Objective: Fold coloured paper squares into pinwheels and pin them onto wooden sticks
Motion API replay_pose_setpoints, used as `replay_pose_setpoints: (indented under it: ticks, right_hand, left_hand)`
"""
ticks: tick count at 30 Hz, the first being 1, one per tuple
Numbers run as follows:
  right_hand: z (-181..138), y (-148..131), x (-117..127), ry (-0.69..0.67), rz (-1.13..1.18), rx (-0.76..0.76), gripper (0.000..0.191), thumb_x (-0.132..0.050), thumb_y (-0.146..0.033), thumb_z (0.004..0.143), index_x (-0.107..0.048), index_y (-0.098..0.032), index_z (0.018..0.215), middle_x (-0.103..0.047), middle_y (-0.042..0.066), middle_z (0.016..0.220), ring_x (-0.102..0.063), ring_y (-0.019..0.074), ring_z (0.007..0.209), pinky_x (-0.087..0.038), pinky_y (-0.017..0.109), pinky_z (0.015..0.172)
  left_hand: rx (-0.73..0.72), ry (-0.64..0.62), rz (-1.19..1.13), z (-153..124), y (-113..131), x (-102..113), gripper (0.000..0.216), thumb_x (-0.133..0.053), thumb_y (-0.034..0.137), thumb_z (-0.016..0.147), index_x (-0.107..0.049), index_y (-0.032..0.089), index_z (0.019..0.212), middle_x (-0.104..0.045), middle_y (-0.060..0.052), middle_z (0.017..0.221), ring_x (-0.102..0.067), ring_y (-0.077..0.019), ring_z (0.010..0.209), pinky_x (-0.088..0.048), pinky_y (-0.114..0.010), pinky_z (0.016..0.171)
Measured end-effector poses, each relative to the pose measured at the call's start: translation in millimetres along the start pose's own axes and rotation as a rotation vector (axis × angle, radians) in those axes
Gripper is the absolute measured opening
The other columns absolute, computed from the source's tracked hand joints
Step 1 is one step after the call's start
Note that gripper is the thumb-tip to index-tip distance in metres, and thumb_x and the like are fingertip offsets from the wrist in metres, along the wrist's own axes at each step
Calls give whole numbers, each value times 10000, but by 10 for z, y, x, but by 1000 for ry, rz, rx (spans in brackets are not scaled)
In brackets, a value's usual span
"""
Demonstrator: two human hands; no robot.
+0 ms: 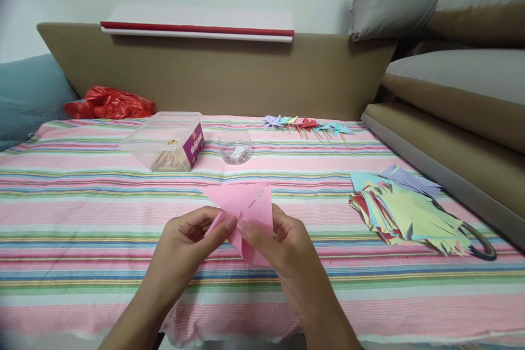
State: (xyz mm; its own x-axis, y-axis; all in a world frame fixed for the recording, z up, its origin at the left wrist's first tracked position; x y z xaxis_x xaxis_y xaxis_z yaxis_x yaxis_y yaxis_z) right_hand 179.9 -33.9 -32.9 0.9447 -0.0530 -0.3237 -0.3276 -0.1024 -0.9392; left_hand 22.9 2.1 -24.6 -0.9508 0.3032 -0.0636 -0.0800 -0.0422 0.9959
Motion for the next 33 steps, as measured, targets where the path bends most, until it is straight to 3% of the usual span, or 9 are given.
replay_pose_setpoints:
  ticks: [7,10,15,18,22,28,33]
  right_hand:
    - [-24,11,-6,32,-29,-17,368,-839,-437,782,-807,-224,1081,-785,69,1004,-666,239,958,-507,350,854]
    - [-13,24,-33,106,11,11,287,-835,-435,791,-816,-224,985,-789,54,952,-669,222,915,-508,339,837]
    - [40,78,-175,233,293,162,185,-824,-388,818,-814,-243,932,-798,32,996,-678,200,991,-523,313,890]
    - [52,145,-271,240,377,157,155,-818,-376,826,-813,-243,907,-797,26,951,-687,191,944,-542,312,863]
    - [39,206,-335,245,386,136,166,-831,-386,808,-815,-251,905,-787,20,932,-680,200,932,-543,335,883]
    - [34,245,-370,268,319,97,210,-850,-409,777,-809,-241,895,-769,28,932,-662,220,922,-533,343,820]
    - [54,202,-344,234,239,147,275,-816,-427,819,-731,-249,1010,-751,43,1082,-661,245,1050,-531,389,924]
  left_hand:
    - [-9,-50,134,18,25,37,168,-772,356,865,-762,208,788,-729,-3,736,-634,-135,704,-473,-204,615]
    - [6,-41,28,25,3,32,170,-751,382,892,-749,213,901,-755,-16,811,-676,-152,778,-513,-222,694]
    - [79,-3,-236,6,-62,-101,270,-815,383,839,-736,226,1044,-764,-32,972,-697,-167,903,-548,-252,833]
    - [90,-18,-276,-18,-86,-224,199,-821,360,832,-746,214,944,-724,-11,889,-671,-168,905,-530,-236,814]
    - [60,144,-203,-50,-126,-255,252,-776,398,870,-710,180,763,-605,22,721,-545,-116,740,-454,-204,694]
    - [51,224,-190,-52,-167,-209,307,-747,413,889,-674,174,709,-586,13,690,-516,-136,716,-437,-248,693]
    - [73,250,-288,-37,-138,-153,288,-758,405,884,-678,181,722,-554,29,716,-460,-112,710,-427,-214,674]
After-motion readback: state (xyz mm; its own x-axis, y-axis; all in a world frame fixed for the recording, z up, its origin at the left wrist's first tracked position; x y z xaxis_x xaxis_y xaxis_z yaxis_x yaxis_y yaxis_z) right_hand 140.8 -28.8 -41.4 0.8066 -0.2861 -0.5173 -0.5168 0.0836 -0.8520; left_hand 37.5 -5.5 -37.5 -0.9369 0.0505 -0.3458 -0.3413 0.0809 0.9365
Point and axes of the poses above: each hand's wrist, its own z-axis towards the middle knuckle, its own x-axis out of the back of the hand, y = z × x, the point moved 3 cm from there along z, towards the middle knuckle
